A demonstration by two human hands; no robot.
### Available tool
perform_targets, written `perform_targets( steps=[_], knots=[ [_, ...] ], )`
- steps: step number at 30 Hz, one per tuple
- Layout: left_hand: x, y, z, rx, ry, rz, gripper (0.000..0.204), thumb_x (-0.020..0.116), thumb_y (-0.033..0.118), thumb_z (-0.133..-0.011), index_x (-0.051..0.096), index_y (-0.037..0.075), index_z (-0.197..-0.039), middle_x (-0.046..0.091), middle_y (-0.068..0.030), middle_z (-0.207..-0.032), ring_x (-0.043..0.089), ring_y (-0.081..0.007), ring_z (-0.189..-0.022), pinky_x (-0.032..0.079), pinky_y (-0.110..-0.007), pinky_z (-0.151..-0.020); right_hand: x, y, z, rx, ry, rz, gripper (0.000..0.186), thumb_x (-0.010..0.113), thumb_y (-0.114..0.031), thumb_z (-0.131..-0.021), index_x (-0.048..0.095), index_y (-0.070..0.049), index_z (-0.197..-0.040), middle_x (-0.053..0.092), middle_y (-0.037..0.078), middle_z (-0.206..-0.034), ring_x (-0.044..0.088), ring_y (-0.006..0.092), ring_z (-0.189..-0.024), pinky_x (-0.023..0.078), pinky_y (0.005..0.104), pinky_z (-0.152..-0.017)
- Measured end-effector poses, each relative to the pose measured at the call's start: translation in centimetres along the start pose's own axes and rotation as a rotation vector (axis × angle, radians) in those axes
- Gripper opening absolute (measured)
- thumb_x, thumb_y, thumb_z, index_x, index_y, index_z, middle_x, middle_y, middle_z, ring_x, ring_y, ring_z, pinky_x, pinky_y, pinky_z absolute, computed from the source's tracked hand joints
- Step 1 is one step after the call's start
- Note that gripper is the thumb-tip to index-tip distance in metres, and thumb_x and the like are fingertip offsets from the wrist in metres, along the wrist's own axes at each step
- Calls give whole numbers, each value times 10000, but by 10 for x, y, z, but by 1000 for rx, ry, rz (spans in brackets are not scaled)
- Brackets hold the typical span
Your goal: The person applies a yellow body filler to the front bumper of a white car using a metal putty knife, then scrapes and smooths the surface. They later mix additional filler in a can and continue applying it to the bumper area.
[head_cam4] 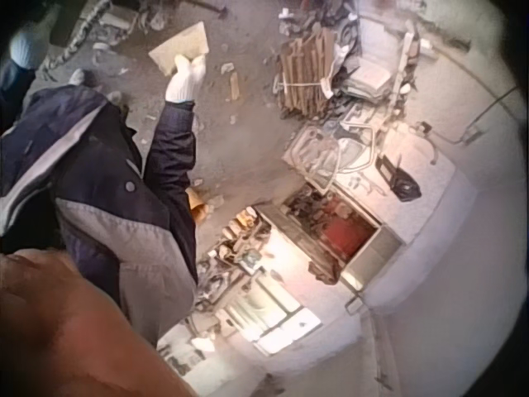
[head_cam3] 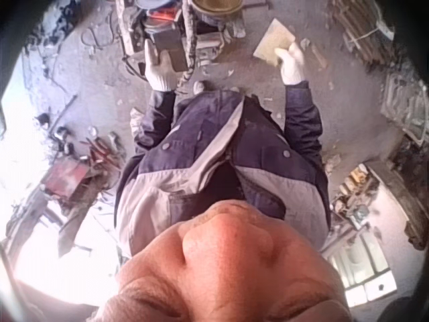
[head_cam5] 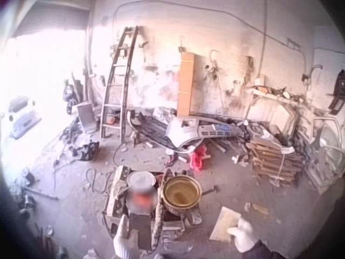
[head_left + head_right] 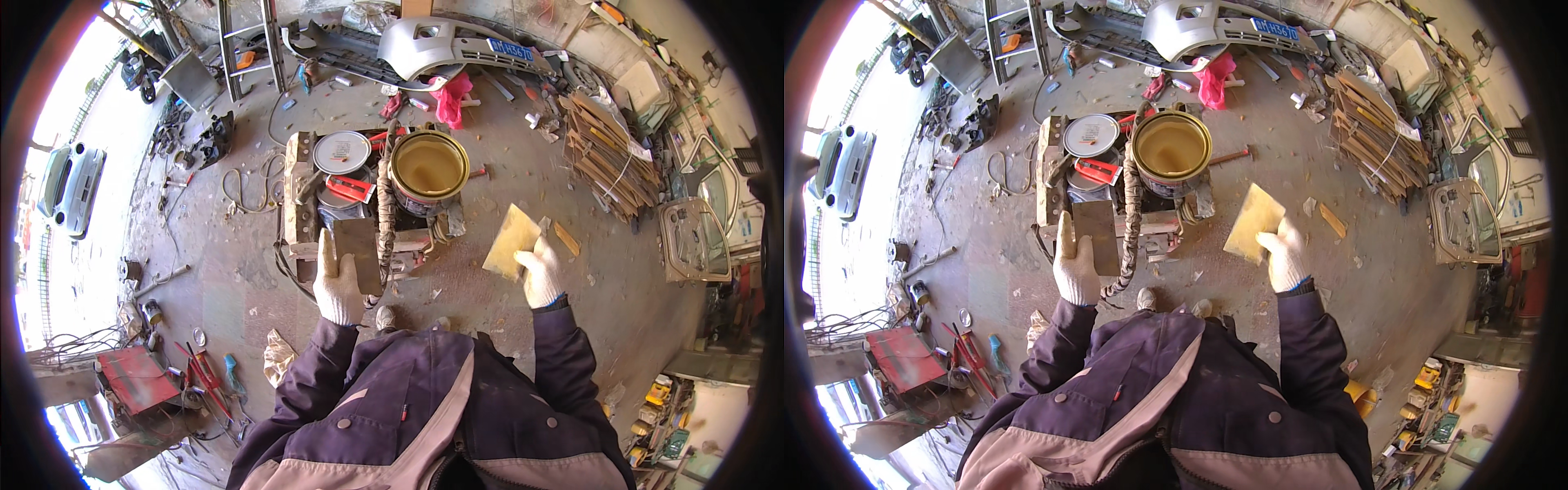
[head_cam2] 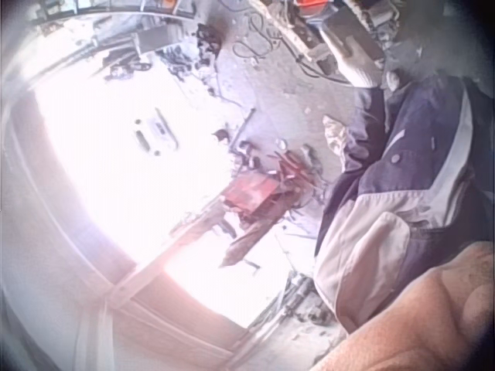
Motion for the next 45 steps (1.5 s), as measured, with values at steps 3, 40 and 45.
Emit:
perform_targets(
  steps=[3,40,45],
  knots=[
    [-1,-1,-9,-47,-58,32,456,591,18,-1083,634,31,-1536,792,-108,-1305,709,-130,-1098,561,-310,-979,24,-48,-37,-182,-61,510,545,615,-59,-955,591,28,-1493,722,137,-1372,665,219,-1270,512,368,-1101],
    [154,103,-76,111,-118,-486,1349,1014,446,-639,315,-156,-1623,572,-295,-1386,581,-437,-1243,466,-511,-1071,246,2,-216,-618,-1693,1670,299,677,-233,-817,848,-27,-948,800,243,-948,782,424,-914,625,493,-839],
    [153,114,-75,222,-34,-495,1248,1004,417,-631,401,-147,-1566,601,-272,-1359,600,-419,-1194,474,-506,-1046,235,16,-234,-428,-1657,1657,291,658,-255,-850,827,-18,-862,758,271,-862,758,434,-820,606,496,-795]
  ],
)
Point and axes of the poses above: each hand's wrist, its own z-axis away from the middle knuckle, its own x-axis out of the palm, y = z × x, the point moved 7 cm from there along -z, towards the middle knuckle
